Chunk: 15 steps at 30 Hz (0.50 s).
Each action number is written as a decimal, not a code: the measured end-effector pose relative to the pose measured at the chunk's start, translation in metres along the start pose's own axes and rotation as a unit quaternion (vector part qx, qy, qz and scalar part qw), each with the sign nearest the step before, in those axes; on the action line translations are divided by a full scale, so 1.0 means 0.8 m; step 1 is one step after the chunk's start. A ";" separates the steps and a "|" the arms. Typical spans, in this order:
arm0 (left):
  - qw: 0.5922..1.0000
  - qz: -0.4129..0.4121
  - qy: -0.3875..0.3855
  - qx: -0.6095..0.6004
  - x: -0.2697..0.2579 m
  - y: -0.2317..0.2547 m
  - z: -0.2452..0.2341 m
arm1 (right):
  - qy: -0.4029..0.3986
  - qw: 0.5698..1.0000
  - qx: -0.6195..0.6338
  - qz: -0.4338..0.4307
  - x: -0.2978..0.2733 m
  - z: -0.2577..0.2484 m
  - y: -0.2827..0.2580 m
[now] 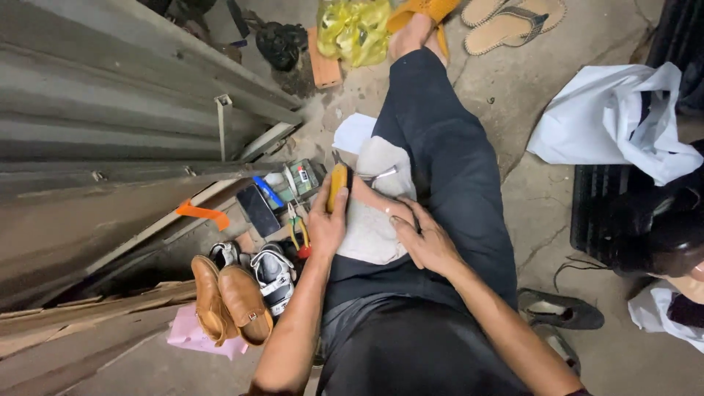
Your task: Applying adhesive or a cleaning agent to the sole of a high-heeled shoe using a handheld applicator.
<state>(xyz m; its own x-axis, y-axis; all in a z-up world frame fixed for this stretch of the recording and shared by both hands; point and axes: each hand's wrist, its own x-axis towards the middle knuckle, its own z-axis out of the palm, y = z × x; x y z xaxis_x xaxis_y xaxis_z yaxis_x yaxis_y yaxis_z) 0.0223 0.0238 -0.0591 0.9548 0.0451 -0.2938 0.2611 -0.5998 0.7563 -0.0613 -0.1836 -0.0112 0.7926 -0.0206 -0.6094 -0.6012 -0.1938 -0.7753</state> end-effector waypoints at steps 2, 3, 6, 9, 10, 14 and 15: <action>1.000 0.026 -0.017 0.000 -0.018 0.014 0.002 | -0.002 1.000 0.003 0.002 0.004 -0.002 0.006; 0.998 0.052 -0.033 0.001 -0.027 0.021 0.003 | -0.004 1.000 0.007 0.003 0.005 -0.002 0.010; 0.995 0.082 -0.047 0.011 -0.028 0.021 0.001 | -0.008 1.000 0.003 -0.019 0.004 -0.004 0.005; 1.000 0.004 -0.002 -0.002 0.003 -0.007 -0.008 | -0.009 1.000 0.003 -0.017 0.001 -0.002 -0.001; 1.000 0.007 -0.004 -0.002 -0.011 0.015 -0.007 | -0.006 1.000 0.004 -0.018 0.002 -0.003 0.003; 0.998 0.060 -0.025 -0.018 -0.021 0.009 0.004 | -0.004 1.000 -0.011 -0.010 0.003 -0.004 -0.001; 0.998 0.059 -0.019 -0.022 -0.012 -0.014 0.010 | -0.005 1.000 -0.010 0.000 0.001 -0.005 -0.006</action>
<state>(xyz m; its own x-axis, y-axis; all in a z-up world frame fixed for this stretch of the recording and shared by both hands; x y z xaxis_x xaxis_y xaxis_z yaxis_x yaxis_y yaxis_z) 0.0090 0.0238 -0.0692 0.9735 -0.0546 -0.2220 0.1537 -0.5628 0.8122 -0.0572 -0.1864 -0.0073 0.7915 -0.0100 -0.6111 -0.5987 -0.2130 -0.7721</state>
